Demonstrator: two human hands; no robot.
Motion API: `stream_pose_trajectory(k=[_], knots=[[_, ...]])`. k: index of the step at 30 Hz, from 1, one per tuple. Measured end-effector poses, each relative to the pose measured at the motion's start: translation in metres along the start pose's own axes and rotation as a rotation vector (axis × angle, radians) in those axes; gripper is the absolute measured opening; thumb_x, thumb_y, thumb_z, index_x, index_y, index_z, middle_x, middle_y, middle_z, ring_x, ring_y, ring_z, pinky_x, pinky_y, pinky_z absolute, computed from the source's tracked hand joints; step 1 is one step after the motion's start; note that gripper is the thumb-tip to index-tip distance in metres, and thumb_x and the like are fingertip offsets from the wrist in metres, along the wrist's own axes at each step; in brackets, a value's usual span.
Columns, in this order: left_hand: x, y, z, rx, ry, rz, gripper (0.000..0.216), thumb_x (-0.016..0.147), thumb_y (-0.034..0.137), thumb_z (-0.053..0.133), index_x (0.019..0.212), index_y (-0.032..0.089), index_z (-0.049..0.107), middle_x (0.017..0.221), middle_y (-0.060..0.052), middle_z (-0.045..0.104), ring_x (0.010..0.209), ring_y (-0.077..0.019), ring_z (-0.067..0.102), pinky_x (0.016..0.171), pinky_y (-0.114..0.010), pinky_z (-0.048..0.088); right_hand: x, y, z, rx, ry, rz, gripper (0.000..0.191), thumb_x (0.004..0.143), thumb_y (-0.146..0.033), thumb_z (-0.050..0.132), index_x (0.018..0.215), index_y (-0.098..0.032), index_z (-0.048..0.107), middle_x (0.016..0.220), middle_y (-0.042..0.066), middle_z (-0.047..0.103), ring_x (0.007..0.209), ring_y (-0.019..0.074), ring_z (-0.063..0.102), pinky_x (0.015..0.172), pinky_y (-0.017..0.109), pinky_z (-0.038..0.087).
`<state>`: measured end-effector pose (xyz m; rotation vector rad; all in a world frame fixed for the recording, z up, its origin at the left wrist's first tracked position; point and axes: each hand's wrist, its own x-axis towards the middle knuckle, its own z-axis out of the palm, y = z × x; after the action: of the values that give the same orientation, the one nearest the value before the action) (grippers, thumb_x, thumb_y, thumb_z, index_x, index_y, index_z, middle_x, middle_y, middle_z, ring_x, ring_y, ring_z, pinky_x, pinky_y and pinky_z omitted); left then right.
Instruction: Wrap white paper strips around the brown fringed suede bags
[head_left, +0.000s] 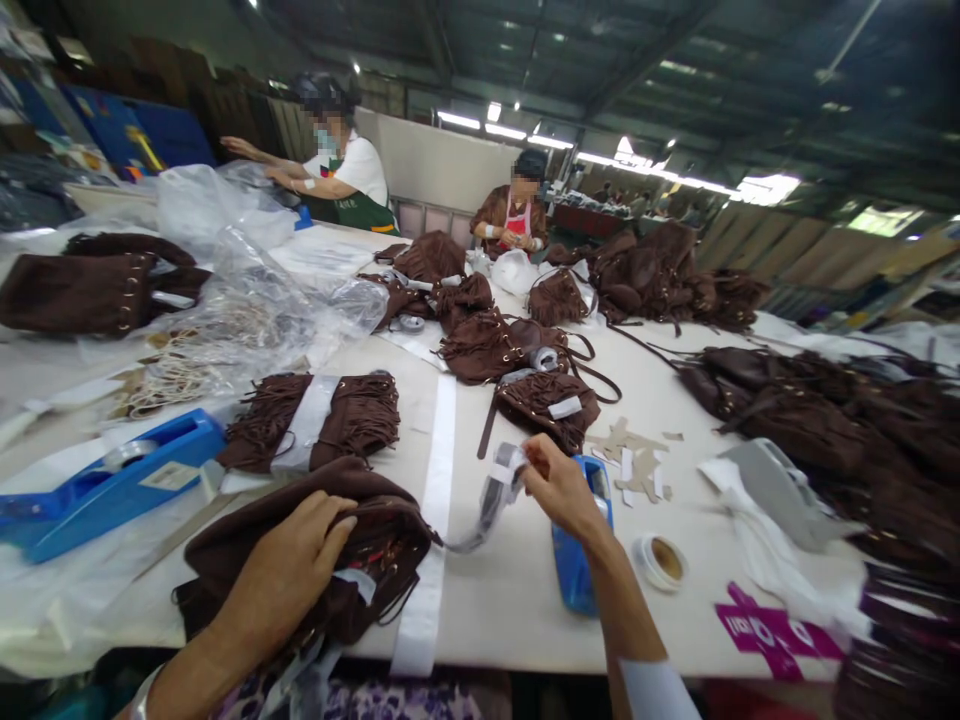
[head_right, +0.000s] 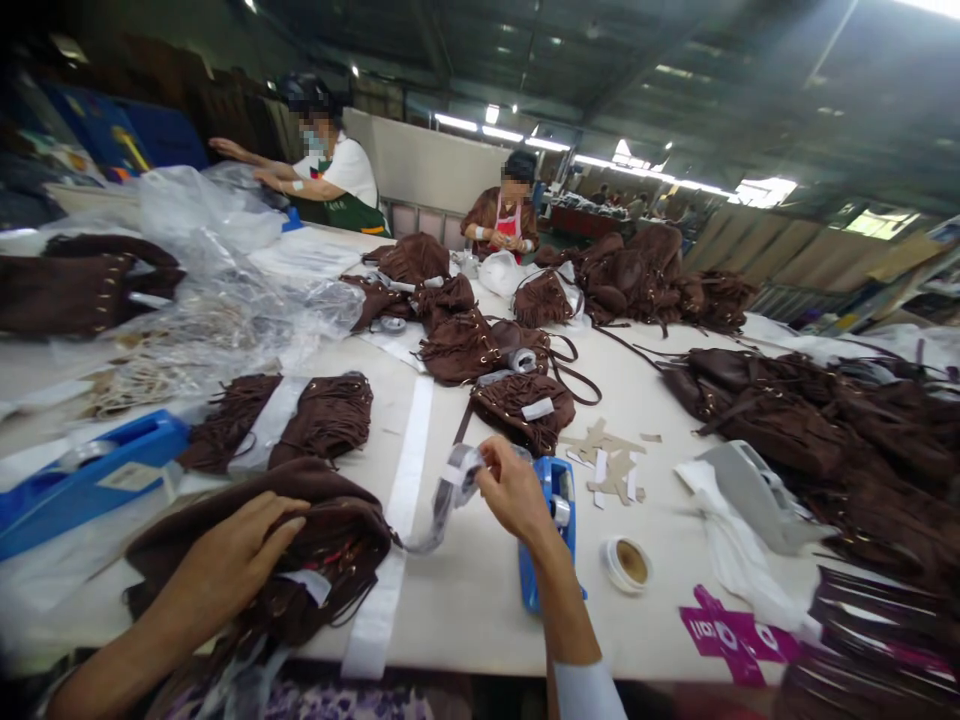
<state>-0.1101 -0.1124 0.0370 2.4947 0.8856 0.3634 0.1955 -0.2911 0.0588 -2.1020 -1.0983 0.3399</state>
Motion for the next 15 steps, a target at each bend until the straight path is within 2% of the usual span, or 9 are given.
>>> stream_pose_trajectory(k=[3,6,9,12,15], knots=[[-0.006,0.008,-0.001,0.034,0.055,0.076,0.028,0.098,0.036,0.037,0.103,0.023,0.062,0.105,-0.003,0.065,0.104,-0.0205,0.063,0.093,-0.034,0.049,-0.037,-0.023,0.014,0.141,-0.138,-0.049,0.005,0.088,-0.025,0.047,0.090,-0.024,0.051,0.070,-0.002,0.064,0.060,0.0158,0.059,0.057,0.025,0.039],[-0.012,0.015,-0.003,0.069,0.112,0.166,0.027,0.100,0.033,0.036,0.103,0.023,0.061,0.103,-0.004,0.064,0.103,-0.0200,0.062,0.092,-0.033,0.050,-0.061,-0.055,0.052,-0.050,-0.260,-0.186,0.013,0.085,-0.020,0.048,0.094,-0.023,0.056,0.074,0.000,0.068,0.066,0.0175,0.062,0.059,0.025,0.038],[-0.016,0.019,-0.007,0.088,0.187,0.222,0.027,0.101,0.035,0.036,0.107,0.022,0.058,0.102,-0.005,0.063,0.100,-0.0203,0.063,0.088,-0.033,0.051,-0.073,-0.083,0.100,-0.285,-0.334,-0.301,0.024,0.082,-0.018,0.051,0.105,-0.019,0.058,0.088,0.007,0.073,0.072,0.0212,0.066,0.063,0.028,0.042],[-0.022,0.019,-0.010,0.119,0.229,0.306,0.027,0.101,0.034,0.036,0.112,0.022,0.058,0.104,-0.006,0.064,0.098,-0.0198,0.065,0.086,-0.031,0.052,-0.074,-0.097,0.139,-0.322,-0.319,-0.276,0.023,0.083,-0.016,0.054,0.104,-0.014,0.062,0.094,0.013,0.073,0.077,0.0238,0.068,0.069,0.032,0.048],[-0.032,0.017,-0.008,0.166,0.202,0.460,0.026,0.101,0.030,0.037,0.112,0.022,0.059,0.104,-0.005,0.065,0.092,-0.0180,0.068,0.080,-0.027,0.054,-0.064,-0.097,0.158,-0.151,-0.222,-0.183,0.017,0.091,-0.025,0.058,0.104,-0.016,0.065,0.103,0.009,0.070,0.088,0.0210,0.066,0.080,0.034,0.053]])
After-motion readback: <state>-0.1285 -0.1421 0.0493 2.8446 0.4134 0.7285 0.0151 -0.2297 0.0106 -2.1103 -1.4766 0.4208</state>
